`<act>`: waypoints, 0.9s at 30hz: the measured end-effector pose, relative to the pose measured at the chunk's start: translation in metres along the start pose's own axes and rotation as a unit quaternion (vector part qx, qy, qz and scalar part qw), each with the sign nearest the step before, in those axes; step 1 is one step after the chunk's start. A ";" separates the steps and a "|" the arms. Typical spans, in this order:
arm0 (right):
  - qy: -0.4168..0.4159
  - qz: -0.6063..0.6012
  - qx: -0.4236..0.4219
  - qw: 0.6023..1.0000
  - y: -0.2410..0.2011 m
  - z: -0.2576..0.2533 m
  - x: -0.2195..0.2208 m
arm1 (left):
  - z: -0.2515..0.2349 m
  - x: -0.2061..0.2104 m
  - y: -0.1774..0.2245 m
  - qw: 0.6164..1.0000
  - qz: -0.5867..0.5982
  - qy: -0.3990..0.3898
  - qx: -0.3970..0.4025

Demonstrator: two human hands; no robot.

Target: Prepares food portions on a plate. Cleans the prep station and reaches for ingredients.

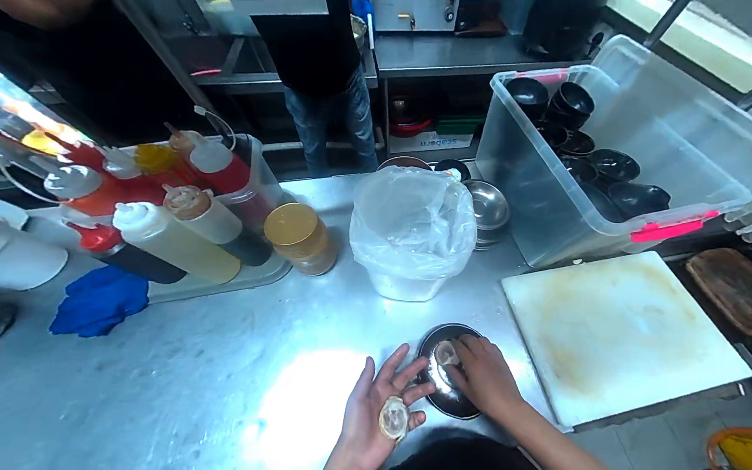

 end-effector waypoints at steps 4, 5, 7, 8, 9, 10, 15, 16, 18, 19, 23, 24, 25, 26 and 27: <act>0.001 -0.014 0.014 1.000 0.003 -0.004 -0.006 | -0.005 0.004 -0.002 1.000 -0.012 -0.006 0.004; 0.012 -0.027 0.006 1.000 0.001 -0.001 -0.010 | -0.007 0.006 -0.003 1.000 -0.014 -0.005 0.008; 0.038 -0.085 -0.023 0.995 -0.008 0.011 -0.021 | -0.011 0.010 -0.006 1.000 -0.006 0.001 0.020; 0.047 -0.134 -0.041 0.989 -0.015 0.017 -0.028 | -0.015 0.013 -0.008 1.000 -0.003 0.008 0.029; 0.052 -0.179 -0.063 0.980 -0.023 0.022 -0.034 | -0.019 0.015 -0.010 0.999 0.000 0.019 0.039; 0.050 -0.211 -0.091 0.972 -0.031 0.026 -0.038 | -0.024 0.018 -0.013 0.998 0.005 0.029 0.048; -0.015 -0.232 -0.149 0.961 -0.042 0.026 -0.035 | -0.048 0.035 -0.027 0.995 -0.041 0.076 0.051; -0.018 -0.234 -0.152 0.960 -0.041 0.027 -0.035 | -0.051 0.038 -0.028 0.994 -0.047 0.091 0.049; -0.005 -0.232 -0.154 0.960 -0.039 0.029 -0.035 | -0.054 0.042 -0.026 0.992 -0.046 0.106 0.051; 0.004 -0.225 -0.150 0.963 -0.038 0.030 -0.035 | -0.054 0.044 -0.026 0.991 -0.048 0.111 0.058; -0.010 -0.171 -0.110 0.979 -0.031 0.029 -0.029 | -0.048 0.042 -0.018 0.966 -0.122 0.195 0.117; -0.044 -0.158 -0.097 0.982 -0.028 0.027 -0.026 | -0.044 0.038 -0.015 0.951 -0.150 0.234 0.134; -0.081 -0.145 -0.084 0.983 -0.024 0.025 -0.023 | -0.040 0.034 -0.011 0.936 -0.168 0.270 0.151; -0.112 -0.138 -0.070 0.982 -0.021 0.024 -0.019 | -0.036 0.029 -0.008 0.923 -0.180 0.297 0.167; -0.123 -0.136 -0.058 0.981 -0.018 0.024 -0.015 | -0.032 0.024 -0.004 0.914 -0.185 0.313 0.179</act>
Point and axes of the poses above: each hand's wrist, its own z-axis away from the middle knuckle, its own x-axis out of the palm, y = z × x, the point moved 1 cm from there along -z, towards the middle knuckle, and after that the axes turned 14 degrees about -x, right-handed, at the moved point
